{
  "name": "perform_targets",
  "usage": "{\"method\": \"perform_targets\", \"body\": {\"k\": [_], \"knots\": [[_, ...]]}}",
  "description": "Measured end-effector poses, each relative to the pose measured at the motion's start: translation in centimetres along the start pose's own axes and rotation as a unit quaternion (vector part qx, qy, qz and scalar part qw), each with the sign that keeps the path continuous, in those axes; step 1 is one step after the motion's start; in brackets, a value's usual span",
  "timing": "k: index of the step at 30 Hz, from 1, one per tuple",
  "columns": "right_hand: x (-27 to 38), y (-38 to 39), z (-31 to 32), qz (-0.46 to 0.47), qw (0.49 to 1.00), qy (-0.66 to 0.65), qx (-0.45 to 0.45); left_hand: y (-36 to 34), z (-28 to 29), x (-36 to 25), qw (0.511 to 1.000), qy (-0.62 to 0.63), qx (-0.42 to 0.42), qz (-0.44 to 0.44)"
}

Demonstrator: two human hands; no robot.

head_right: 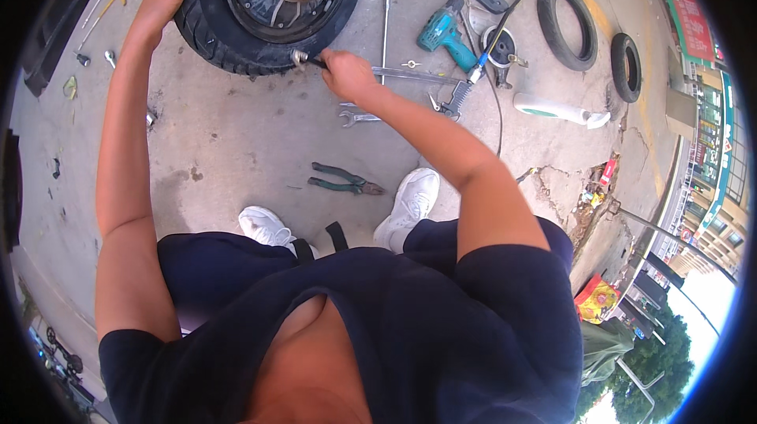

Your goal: The person uses a tire lever to pry a motorcycle tire off its rim. They repeatedly insert the lever between the tire bead and rim, rotate the wheel, and work around the circumference to loosen the tire. The tire remains attached to the rim by the end of the clip.

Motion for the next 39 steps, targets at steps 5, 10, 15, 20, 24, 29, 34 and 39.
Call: {"method": "perform_targets", "body": {"k": [5, 10, 15, 20, 24, 29, 34, 39], "knots": [[1.0, -0.1, 3.2, -0.088, 0.972, -0.100, -0.191, -0.7, 2.8, 2.8, 0.996, -0.084, 0.011, 0.037], [-0.1, -0.7, 2.3, -0.153, 0.967, -0.039, -0.201, -0.9, 1.6, 3.0, 0.997, -0.066, -0.005, 0.031], [-0.7, -1.5, 2.4, -0.205, 0.964, -0.034, -0.167, -0.2, 0.3, 0.5, 0.999, -0.046, 0.009, 0.006], [-0.1, -2.6, 2.3, -0.214, 0.962, -0.062, -0.156, -0.3, 0.8, 0.3, 0.997, -0.067, -0.008, -0.021], [-0.7, -2.9, 2.4, -0.256, 0.946, -0.102, -0.168, -0.2, 0.3, -0.3, 0.997, -0.076, -0.008, -0.033], [-1.4, -3.5, 3.1, -0.277, 0.932, -0.190, -0.139, 0.4, 0.6, -0.8, 0.993, -0.111, -0.023, -0.027], [-2.1, -4.8, 2.6, -0.262, 0.927, -0.254, -0.082, -0.3, 0.9, 0.3, 0.994, -0.098, -0.039, -0.023], [-1.6, -5.1, 3.1, -0.307, 0.923, -0.210, -0.100, 0.1, 0.4, -0.7, 0.995, -0.094, -0.039, -0.018]]}}
Point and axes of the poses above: each hand's wrist, its own y-axis away from the middle knuckle, its own z-axis out of the back of the hand, x = y × z, the point moved 9 cm from there along -y, towards the middle knuckle, and after that the axes turned 13 degrees about -z, right-handed, at the moved point
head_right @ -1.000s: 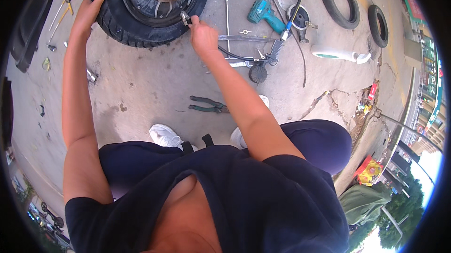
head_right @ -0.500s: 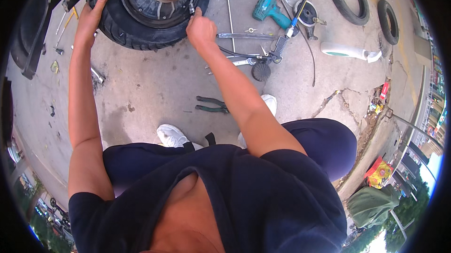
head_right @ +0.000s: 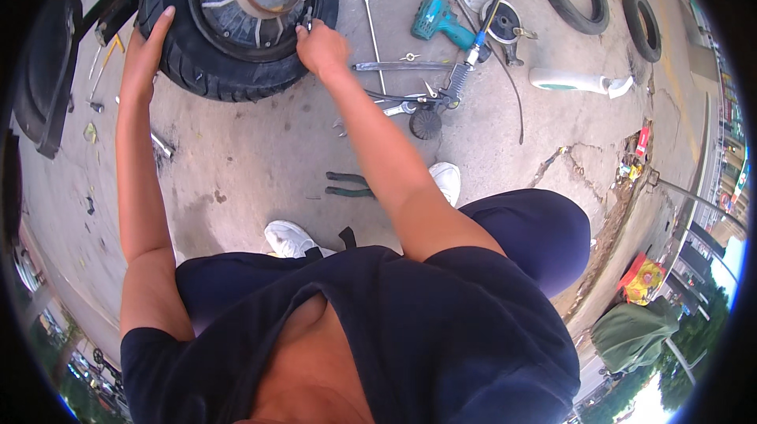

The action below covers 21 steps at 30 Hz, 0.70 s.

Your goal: The person uses a tire lever to pry a motorcycle tire off its rim. They repeatedly insert the lever between the tire bead and rim, rotate the wheel, and work around the circumference to loosen the tire. The tire remains attached to the rim by the end of the clip.

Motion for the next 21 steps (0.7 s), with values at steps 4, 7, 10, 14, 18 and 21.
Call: {"method": "perform_targets", "body": {"k": [4, 7, 10, 14, 18, 21], "knots": [[-2.3, -1.1, -2.4, -0.096, 0.970, -0.199, 0.102, 0.3, -0.2, -0.3, 1.000, 0.015, 0.002, 0.017], [-2.6, -1.0, -3.2, -0.124, 0.936, -0.304, 0.126, 0.2, 0.1, 0.4, 1.000, 0.013, 0.004, 0.022], [-2.9, -2.0, -2.8, -0.113, 0.953, -0.271, 0.069, 0.2, -0.1, 0.5, 0.999, -0.018, -0.007, 0.026], [-1.3, -1.6, -2.0, -0.129, 0.970, -0.205, 0.032, 0.1, 0.2, 0.0, 1.000, -0.025, -0.001, -0.006], [-1.2, -1.8, -1.7, -0.140, 0.973, -0.172, 0.057, 0.2, -0.1, 0.5, 1.000, -0.021, 0.016, -0.005], [2.4, -1.7, -1.4, 0.002, 0.987, -0.010, 0.162, -0.2, 0.3, 1.5, 1.000, -0.002, -0.002, -0.008]]}}
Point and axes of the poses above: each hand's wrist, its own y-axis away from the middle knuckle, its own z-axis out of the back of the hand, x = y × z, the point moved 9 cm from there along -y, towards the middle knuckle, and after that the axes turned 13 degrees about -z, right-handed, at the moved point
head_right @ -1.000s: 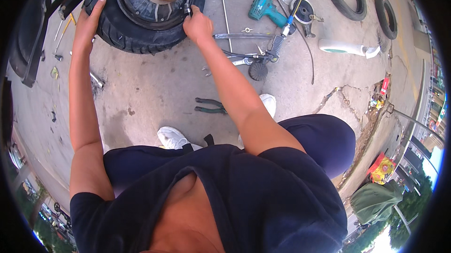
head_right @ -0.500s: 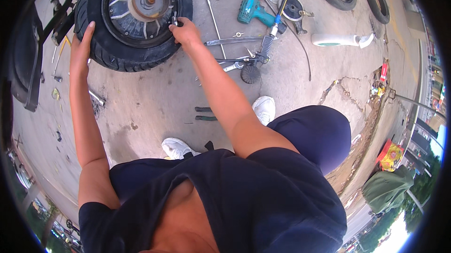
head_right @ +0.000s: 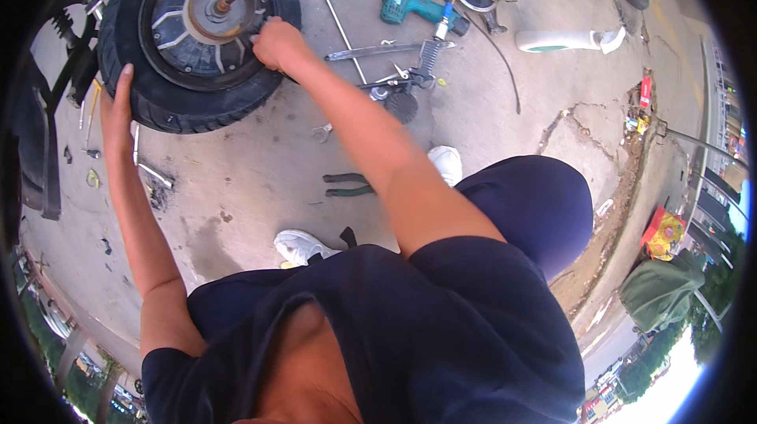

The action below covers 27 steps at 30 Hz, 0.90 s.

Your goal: The person uses a tire lever to pry a motorcycle tire off its rim. They repeatedly insert the lever between the tire bead and rim, rotate the wheel, and work around the circumference to loosen the tire. The tire remains attached to the rim by the end of the clip.

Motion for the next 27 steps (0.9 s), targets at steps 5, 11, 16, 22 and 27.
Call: {"method": "perform_targets", "body": {"k": [5, 11, 16, 22, 27], "knots": [[-0.2, -1.9, -1.0, -0.039, 0.974, 0.082, 0.206, 0.1, -0.3, -1.4, 1.000, 0.006, 0.001, 0.013], [-2.7, -1.6, 3.8, 0.062, 0.908, 0.339, 0.238, -0.2, -0.6, 0.0, 1.000, -0.020, -0.015, 0.011], [-13.9, 4.1, 9.1, 0.424, 0.570, 0.698, 0.094, 0.3, 0.1, -0.8, 0.999, 0.018, -0.024, 0.010], [-20.5, 6.8, 11.8, 0.443, 0.631, 0.635, 0.052, 0.7, -1.3, 0.2, 0.991, 0.112, -0.072, 0.030], [-19.4, 7.2, 11.2, 0.441, 0.677, 0.583, 0.085, 0.9, -1.0, -0.2, 0.984, 0.159, -0.068, 0.029]]}}
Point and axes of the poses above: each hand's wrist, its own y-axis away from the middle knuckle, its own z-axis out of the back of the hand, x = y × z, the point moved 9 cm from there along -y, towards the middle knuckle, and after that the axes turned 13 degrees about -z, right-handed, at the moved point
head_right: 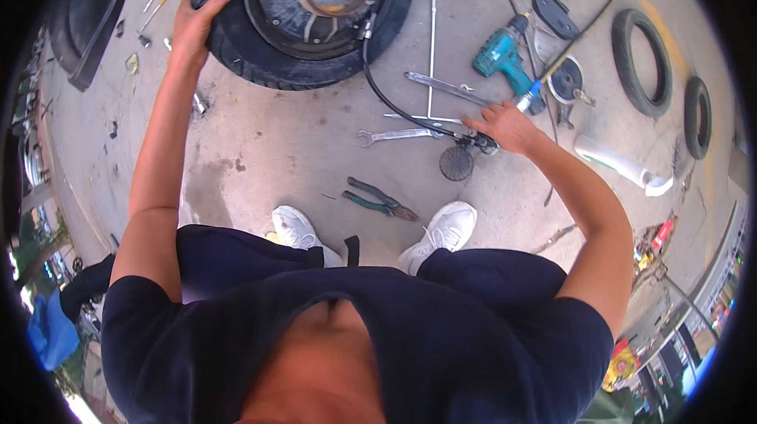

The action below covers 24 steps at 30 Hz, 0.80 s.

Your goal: The person uses a tire lever to pry a motorcycle tire off its rim. They repeatedly insert the lever between the tire bead and rim, rotate the wheel, and work around the circumference to loosen the tire. The tire remains attached to the rim by the end of the clip.

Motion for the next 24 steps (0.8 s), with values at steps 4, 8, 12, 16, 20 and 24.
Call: {"method": "perform_targets", "body": {"k": [4, 8, 12, 16, 20, 24], "knots": [[0.0, 0.0, 2.1, -0.030, 0.996, -0.063, 0.057, 0.0, 0.6, 0.5, 1.000, -0.003, -0.025, 0.003], [0.3, 1.1, 5.1, 0.017, 0.990, -0.139, -0.028, -0.4, 0.4, 0.8, 1.000, 0.006, -0.028, 0.008], [-0.3, 1.1, 2.8, 0.027, 0.989, -0.141, 0.037, 0.1, 0.0, 0.8, 0.998, 0.019, -0.037, 0.036], [-0.2, 1.3, 2.6, 0.020, 0.989, -0.142, 0.019, -0.1, 0.0, 0.8, 0.999, 0.018, -0.046, 0.017], [0.2, 1.3, 2.5, 0.022, 0.991, -0.132, 0.021, 0.2, -0.3, 0.1, 0.998, 0.025, -0.047, 0.024], [0.5, 1.0, 2.5, 0.013, 0.993, -0.113, 0.020, 0.3, 0.0, 0.0, 0.999, 0.026, -0.041, 0.013]]}}
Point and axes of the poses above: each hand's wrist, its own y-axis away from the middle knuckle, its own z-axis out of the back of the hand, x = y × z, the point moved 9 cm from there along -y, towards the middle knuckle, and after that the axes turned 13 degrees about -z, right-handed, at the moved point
